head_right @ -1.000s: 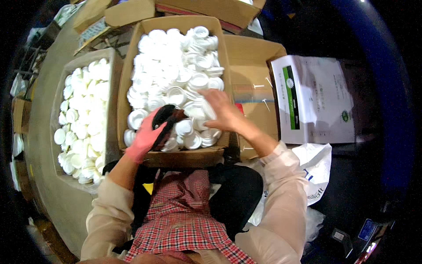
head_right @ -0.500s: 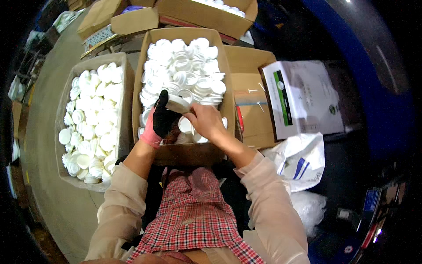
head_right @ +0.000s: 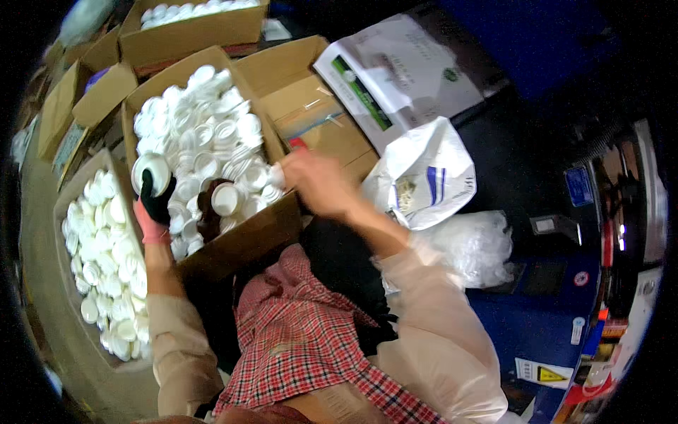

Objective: The person sits on the floor and repeatedly picks up white plastic cups and lids from cardboard boxes. They stack the cups and lids into small bundles and place them back into the boxes.

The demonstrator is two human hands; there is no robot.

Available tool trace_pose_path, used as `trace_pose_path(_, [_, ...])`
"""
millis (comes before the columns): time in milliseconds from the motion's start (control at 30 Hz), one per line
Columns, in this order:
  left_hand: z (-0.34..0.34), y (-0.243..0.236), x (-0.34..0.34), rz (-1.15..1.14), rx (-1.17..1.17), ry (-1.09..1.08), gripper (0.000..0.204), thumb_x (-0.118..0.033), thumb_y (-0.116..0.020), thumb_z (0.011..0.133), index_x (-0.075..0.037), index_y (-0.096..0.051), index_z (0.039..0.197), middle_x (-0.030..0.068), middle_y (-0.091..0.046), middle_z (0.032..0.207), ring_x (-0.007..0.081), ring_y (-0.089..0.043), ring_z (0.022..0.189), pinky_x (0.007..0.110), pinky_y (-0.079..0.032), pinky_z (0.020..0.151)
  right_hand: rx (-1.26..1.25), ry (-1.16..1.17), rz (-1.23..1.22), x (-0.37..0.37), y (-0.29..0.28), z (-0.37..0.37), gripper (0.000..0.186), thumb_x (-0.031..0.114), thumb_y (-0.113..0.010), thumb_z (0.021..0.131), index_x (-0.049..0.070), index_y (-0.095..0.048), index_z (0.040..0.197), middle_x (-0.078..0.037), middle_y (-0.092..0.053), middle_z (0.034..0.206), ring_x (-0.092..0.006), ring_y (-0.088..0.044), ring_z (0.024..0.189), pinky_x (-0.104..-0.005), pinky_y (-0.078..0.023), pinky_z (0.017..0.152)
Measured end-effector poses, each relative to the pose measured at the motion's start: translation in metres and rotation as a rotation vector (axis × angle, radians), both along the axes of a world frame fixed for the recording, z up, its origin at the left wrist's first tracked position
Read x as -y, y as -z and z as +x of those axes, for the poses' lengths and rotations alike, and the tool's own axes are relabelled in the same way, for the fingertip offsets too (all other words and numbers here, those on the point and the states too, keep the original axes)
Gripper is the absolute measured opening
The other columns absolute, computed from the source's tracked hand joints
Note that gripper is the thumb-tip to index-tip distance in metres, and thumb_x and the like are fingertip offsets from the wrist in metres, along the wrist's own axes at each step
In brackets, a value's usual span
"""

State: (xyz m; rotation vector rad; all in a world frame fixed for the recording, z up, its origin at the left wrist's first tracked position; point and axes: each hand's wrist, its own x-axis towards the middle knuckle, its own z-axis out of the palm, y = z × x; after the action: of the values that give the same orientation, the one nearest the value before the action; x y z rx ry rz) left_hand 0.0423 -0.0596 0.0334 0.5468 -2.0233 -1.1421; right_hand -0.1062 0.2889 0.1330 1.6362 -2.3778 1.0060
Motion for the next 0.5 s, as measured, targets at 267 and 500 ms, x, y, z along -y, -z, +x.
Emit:
trace_pose_path(267, [0.007,-0.03,0.002,1.529,-0.872,0.634,0.056,-0.024,-0.055,0.093,-0.003,-0.037,0.143,0.0249,-0.043,0.141,0.0445,-0.04,0.132,0.065,-0.037,0.104,-0.138,0.431,0.426,-0.079,-0.008,-0.049,0.044,0.02,-0.07,0.083,0.006,-0.06,0.124,-0.024,-0.062,0.113,-0.039,-0.059,0.106,-0.0448,-0.046,0.094])
trace_pose_path(500, [0.028,-0.06,0.013,1.579,-0.939,0.817,0.066,-0.043,-0.049,0.096,-0.006,-0.03,0.147,0.0276,-0.029,0.149,0.0578,-0.025,0.134,0.072,-0.022,0.107,0.095,-0.363,0.43,0.15,0.123,0.01,0.028,0.021,-0.066,0.086,0.003,-0.064,0.107,-0.015,-0.063,0.101,-0.0355,-0.059,0.1,-0.0452,-0.048,0.085])
